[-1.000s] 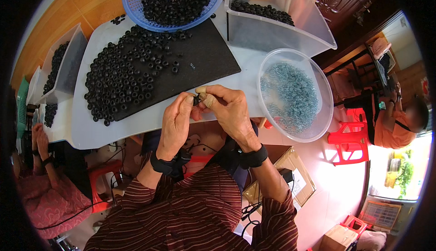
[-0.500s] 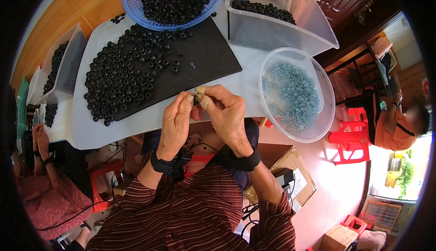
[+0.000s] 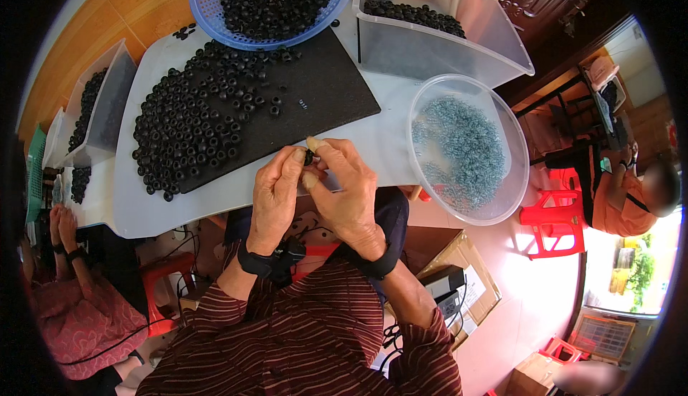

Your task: Assembling small black plastic rings with white inserts at a workshop table.

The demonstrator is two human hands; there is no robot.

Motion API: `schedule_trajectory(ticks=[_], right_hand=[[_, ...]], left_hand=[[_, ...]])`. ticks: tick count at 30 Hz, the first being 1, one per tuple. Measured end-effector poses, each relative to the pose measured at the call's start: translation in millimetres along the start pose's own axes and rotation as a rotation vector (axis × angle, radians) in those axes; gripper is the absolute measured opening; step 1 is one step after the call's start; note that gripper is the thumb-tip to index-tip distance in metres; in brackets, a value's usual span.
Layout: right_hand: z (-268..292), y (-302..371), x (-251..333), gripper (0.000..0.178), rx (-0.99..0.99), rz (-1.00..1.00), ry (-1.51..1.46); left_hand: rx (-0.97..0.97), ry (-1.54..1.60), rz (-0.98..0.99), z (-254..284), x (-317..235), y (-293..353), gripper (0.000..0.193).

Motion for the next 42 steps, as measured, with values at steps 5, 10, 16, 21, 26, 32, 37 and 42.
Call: schedule_trajectory(ticks=[5,10,16,21,26,32,37,42], right_hand=[[0,3,-12,0.037,-0.09,0.097,-0.047],[1,3,-17,0.035,-0.085,0.053,-0.151],[-1,-6,-22,0.03,0.098,-0.085,-0.251],[1,-2,-38,0.017,0.058,-0.186,-0.534],[1,-2,-44,0.013,0.041,-0.265,-0.587],[2,-2,-40,0.012,0.019,-0.176,-0.61],[1,-1,-40,0.013,-0.003,-0.199,-0.625],[2,-2,-38,0.015,0.016,-0.15,-0.579]], left_hand=[[0.041,-0.012,0.041,1,-2,-3,0.029],[0.13,0.172,0.135,-4,17,-3,0.031],[0.107,0.212,0.135,-2,21,-4,0.027],[0.108,0.064,0.08,-4,11,-4,0.032],[0.113,0.115,0.056,-6,8,-5,0.031],[0.173,0.15,0.121,-7,15,-7,0.03],[0.314,0.476,0.249,-17,25,-5,0.03],[0.32,0.454,0.23,-16,20,-5,0.029]])
Point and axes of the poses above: each hand's wrist, its own y-axis away from the middle knuckle, its own z-axis out of the back of the hand, x = y × z, the point moved 10 cm from there along -y, towards the middle knuckle, and after that the axes turned 15 degrees about -y, right-handed, at the moved point
